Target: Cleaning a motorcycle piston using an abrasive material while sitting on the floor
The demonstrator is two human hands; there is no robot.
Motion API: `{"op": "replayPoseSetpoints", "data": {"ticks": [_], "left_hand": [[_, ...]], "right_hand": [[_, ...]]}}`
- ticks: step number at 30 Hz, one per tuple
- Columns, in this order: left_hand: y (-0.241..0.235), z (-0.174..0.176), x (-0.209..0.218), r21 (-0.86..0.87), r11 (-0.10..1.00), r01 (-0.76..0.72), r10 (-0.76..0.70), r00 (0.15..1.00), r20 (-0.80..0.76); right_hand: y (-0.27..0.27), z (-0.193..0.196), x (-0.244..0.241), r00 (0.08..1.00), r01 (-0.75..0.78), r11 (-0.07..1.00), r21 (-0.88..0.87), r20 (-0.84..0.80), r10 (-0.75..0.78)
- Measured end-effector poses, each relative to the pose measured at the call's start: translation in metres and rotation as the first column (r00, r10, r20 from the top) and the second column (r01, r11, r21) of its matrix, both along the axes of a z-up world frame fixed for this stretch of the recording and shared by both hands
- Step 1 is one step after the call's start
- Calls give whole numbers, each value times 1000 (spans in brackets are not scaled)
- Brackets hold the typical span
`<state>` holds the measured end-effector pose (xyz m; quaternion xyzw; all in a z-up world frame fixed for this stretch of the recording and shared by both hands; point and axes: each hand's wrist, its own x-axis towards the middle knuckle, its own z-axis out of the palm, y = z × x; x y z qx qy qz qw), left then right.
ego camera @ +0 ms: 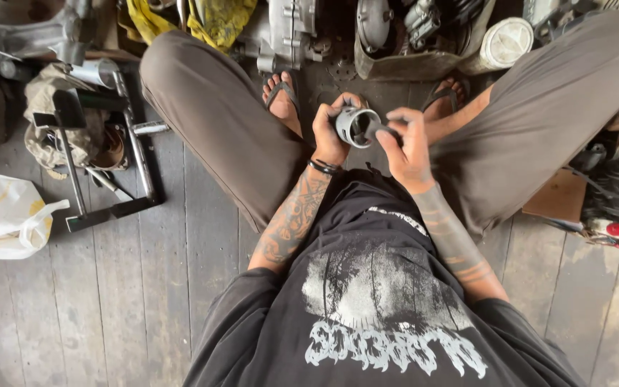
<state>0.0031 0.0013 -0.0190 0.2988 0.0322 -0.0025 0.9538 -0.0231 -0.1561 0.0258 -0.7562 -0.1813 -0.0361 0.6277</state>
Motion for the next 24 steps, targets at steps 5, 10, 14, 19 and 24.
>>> {"op": "replayPoseSetpoints", "data": {"ticks": [5, 10, 14, 19, 24], "left_hand": [[7, -2, -2, -9, 1000, -7, 6, 997, -83], [1, -1, -1, -17, 999, 32, -32, 998, -48], [4, 2, 1, -46, 999, 17, -20, 997, -71], [2, 0, -4, -24, 998, 52, -53, 997, -48], [5, 1, -2, -66, 997, 46, -48, 998, -34]], "right_hand": [[-17, -27, 17, 996, 85, 996, 6, -28, -85], [-11, -11, 6, 997, -35, 999, -31, -71, 32], [-19, -17, 21, 997, 40, 999, -11, -69, -41], [-10, -3, 6, 997, -74, 996, -49, -33, 73], [-9, 20, 9, 983, 182, 974, -135, 2, -184]]}}
